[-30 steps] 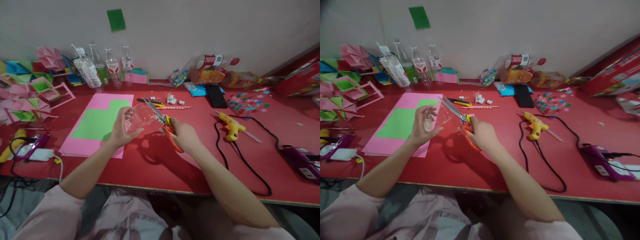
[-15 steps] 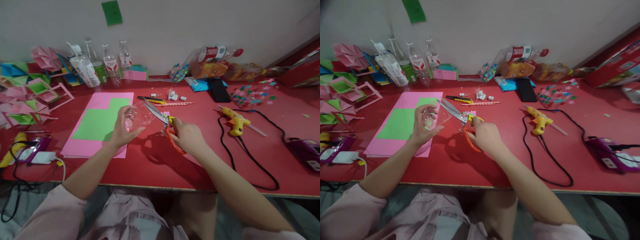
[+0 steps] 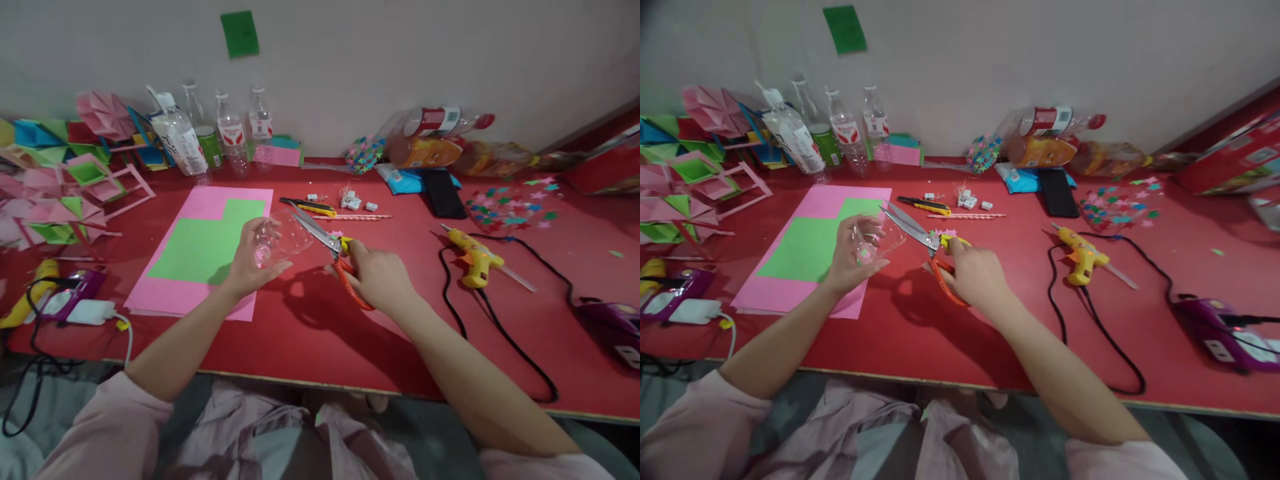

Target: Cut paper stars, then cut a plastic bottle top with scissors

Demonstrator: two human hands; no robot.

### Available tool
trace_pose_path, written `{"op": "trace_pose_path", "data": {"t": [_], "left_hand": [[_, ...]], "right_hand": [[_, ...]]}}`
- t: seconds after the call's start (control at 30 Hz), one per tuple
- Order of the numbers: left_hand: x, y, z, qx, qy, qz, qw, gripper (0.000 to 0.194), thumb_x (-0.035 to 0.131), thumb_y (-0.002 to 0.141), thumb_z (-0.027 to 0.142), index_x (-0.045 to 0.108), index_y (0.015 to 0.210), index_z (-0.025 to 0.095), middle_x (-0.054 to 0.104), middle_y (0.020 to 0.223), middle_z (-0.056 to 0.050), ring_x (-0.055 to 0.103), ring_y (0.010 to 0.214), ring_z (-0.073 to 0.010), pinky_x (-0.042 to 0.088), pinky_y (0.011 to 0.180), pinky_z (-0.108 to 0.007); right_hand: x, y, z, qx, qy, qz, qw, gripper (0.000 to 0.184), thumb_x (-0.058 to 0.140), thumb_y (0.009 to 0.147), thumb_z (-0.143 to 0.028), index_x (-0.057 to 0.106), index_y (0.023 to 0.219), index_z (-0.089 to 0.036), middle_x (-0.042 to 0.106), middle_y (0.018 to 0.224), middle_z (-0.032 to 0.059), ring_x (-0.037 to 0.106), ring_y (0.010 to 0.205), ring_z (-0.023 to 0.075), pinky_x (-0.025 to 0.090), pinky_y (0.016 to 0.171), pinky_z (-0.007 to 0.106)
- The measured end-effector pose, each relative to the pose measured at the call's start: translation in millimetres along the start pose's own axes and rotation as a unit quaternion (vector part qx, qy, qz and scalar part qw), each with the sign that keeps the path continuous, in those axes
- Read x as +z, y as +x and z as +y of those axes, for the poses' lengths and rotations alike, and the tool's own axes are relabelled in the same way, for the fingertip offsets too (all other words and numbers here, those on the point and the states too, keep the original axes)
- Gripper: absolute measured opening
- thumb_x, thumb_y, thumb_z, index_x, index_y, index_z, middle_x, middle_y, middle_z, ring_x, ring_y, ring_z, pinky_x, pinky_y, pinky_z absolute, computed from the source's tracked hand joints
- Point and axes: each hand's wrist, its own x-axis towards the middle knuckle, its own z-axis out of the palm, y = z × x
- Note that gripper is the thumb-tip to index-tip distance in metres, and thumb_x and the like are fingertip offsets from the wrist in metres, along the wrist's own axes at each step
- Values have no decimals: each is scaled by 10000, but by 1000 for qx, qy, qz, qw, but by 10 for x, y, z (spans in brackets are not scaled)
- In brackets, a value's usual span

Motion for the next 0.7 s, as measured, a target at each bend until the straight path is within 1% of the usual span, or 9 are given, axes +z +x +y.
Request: {"op": "trace_pose_path", "data": {"t": [0.17, 0.3, 0.37, 0.43, 0.5, 0.53, 0.57, 0.63, 0.7], "left_hand": [[41, -27, 37, -48, -37, -22, 998, 741, 860, 620, 361, 440, 1226, 291, 560, 1187, -58, 609, 940, -144, 542, 752, -299], [65, -21, 42, -141, -129, -49, 980, 696, 840, 626, 465, 429, 1158, 282, 604, 1121, -41, 645, 916, -158, 553, 759, -326], [48, 4, 28, -208, -193, -71, 956, 612, 742, 687, 596, 454, 1114, 266, 636, 1089, -58, 672, 881, -183, 555, 709, -337], [19, 35, 14, -264, -242, -98, 928, 557, 551, 778, 710, 498, 1091, 252, 667, 1061, -86, 695, 852, -214, 550, 648, -351], [-10, 61, 3, -289, -266, -127, 911, 578, 384, 833, 745, 535, 1091, 250, 691, 1019, -98, 708, 828, -237, 543, 604, -367], [-20, 68, -2, -288, -268, -134, 909, 574, 380, 837, 739, 546, 1093, 254, 698, 1005, -95, 710, 816, -238, 542, 591, -368], [-25, 71, -7, -284, -264, -134, 912, 544, 438, 828, 717, 550, 1100, 259, 702, 1006, -88, 709, 810, -233, 543, 589, -362], [-20, 63, -18, -267, -246, -114, 925, 515, 648, 751, 616, 547, 1113, 264, 700, 1026, -73, 703, 804, -209, 548, 600, -336], [1, 43, -32, -247, -225, -89, 938, 578, 784, 659, 493, 540, 1128, 260, 687, 1059, -67, 698, 824, -193, 560, 633, -321]], "right_hand": [[39, -109, -17, 33, 12, -14, 999, 604, 240, 936, -633, 588, 984, -142, 620, 625, 98, 566, 554, 237, 204, 517, 283], [38, -134, -41, 57, 56, -51, 995, 537, 254, 928, -643, 542, 866, -195, 601, 620, 80, 531, 534, 214, 237, 511, 274], [13, -109, -52, 68, 94, -69, 991, 493, 280, 922, -645, 502, 808, -219, 590, 623, 65, 515, 535, 201, 268, 515, 267], [-31, -65, -58, 76, 129, -82, 985, 464, 313, 914, -646, 465, 765, -233, 577, 625, 50, 498, 534, 187, 293, 521, 263], [-79, -13, -65, 75, 150, -91, 982, 449, 340, 911, -638, 440, 732, -238, 563, 619, 38, 479, 523, 174, 304, 526, 263], [-98, 11, -69, 73, 153, -93, 981, 441, 355, 910, -629, 432, 720, -239, 558, 615, 33, 471, 519, 170, 305, 528, 264], [-110, 30, -74, 70, 151, -92, 982, 433, 372, 907, -620, 427, 711, -239, 554, 614, 31, 467, 519, 168, 303, 530, 264], [-105, 48, -79, 67, 140, -81, 985, 415, 410, 896, -611, 430, 714, -238, 560, 626, 33, 473, 534, 171, 298, 532, 263], [-65, 32, -70, 69, 128, -66, 987, 413, 416, 887, -620, 450, 743, -235, 573, 644, 40, 483, 548, 178, 292, 529, 261]]}}
